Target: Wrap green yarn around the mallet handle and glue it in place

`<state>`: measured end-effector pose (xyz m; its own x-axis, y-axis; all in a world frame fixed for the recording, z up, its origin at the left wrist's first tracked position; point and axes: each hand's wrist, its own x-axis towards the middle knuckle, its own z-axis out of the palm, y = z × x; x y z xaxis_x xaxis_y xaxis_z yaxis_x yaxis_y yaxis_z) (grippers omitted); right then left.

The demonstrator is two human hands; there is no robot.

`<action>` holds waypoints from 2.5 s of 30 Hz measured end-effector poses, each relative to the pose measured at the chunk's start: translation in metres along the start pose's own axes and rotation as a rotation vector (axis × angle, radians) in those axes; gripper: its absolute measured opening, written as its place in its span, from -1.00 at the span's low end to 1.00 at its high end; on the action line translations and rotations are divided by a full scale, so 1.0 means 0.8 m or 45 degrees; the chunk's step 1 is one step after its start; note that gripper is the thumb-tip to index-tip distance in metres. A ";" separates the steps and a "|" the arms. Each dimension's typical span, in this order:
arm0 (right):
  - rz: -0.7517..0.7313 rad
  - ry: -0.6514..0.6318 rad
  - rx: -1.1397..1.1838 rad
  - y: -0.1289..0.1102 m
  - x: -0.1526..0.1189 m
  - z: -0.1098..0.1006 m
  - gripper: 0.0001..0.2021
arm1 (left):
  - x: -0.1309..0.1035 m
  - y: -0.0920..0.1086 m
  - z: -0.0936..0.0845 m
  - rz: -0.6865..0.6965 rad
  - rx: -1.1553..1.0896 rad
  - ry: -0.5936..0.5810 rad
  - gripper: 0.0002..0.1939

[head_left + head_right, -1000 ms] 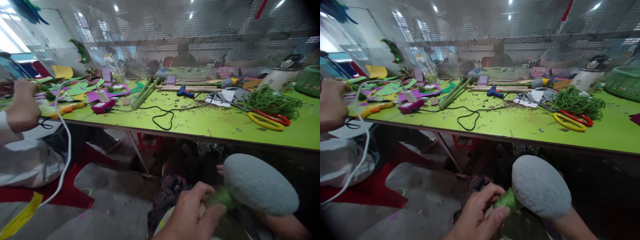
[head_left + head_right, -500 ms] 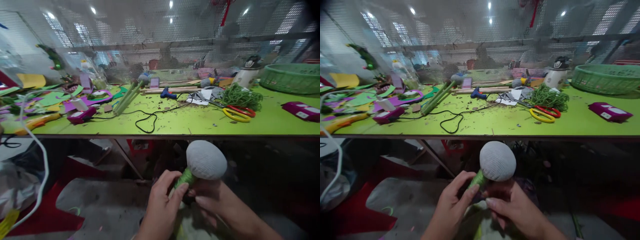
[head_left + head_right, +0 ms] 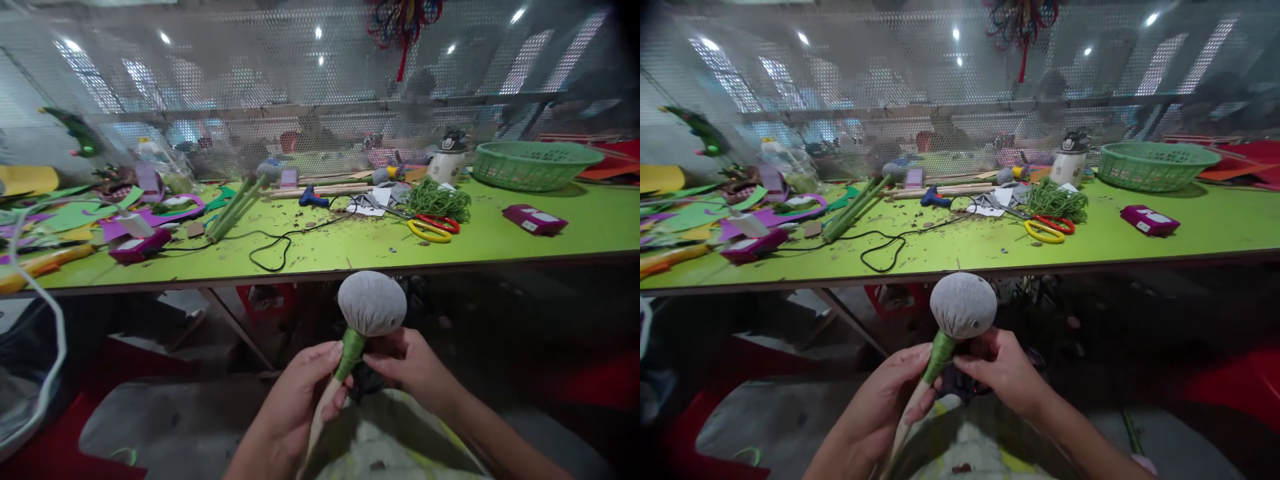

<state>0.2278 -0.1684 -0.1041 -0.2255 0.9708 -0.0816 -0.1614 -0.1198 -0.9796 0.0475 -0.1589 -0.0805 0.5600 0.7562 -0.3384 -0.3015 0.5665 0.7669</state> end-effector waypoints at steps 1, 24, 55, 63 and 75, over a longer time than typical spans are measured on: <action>0.010 -0.023 -0.001 0.002 0.002 -0.001 -0.75 | 0.002 -0.001 0.000 -0.004 -0.023 -0.015 -0.76; -0.081 0.009 -0.274 -0.001 0.012 -0.003 -0.75 | 0.003 -0.014 -0.004 0.294 0.252 0.346 -0.70; 0.030 -0.215 0.330 0.011 0.030 0.016 -0.68 | -0.019 0.001 0.007 0.184 0.481 0.177 -0.64; -0.027 -0.269 0.397 0.014 0.031 0.017 -0.72 | -0.013 -0.008 -0.007 0.010 0.214 -0.026 -0.67; -0.129 -0.192 0.365 0.021 0.033 0.018 -0.79 | -0.026 -0.017 -0.003 0.239 0.779 0.313 -0.62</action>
<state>0.2053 -0.1481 -0.1204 -0.3309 0.9416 0.0625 -0.4490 -0.0988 -0.8881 0.0382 -0.1814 -0.0848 0.3273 0.9170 -0.2279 0.1541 0.1862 0.9704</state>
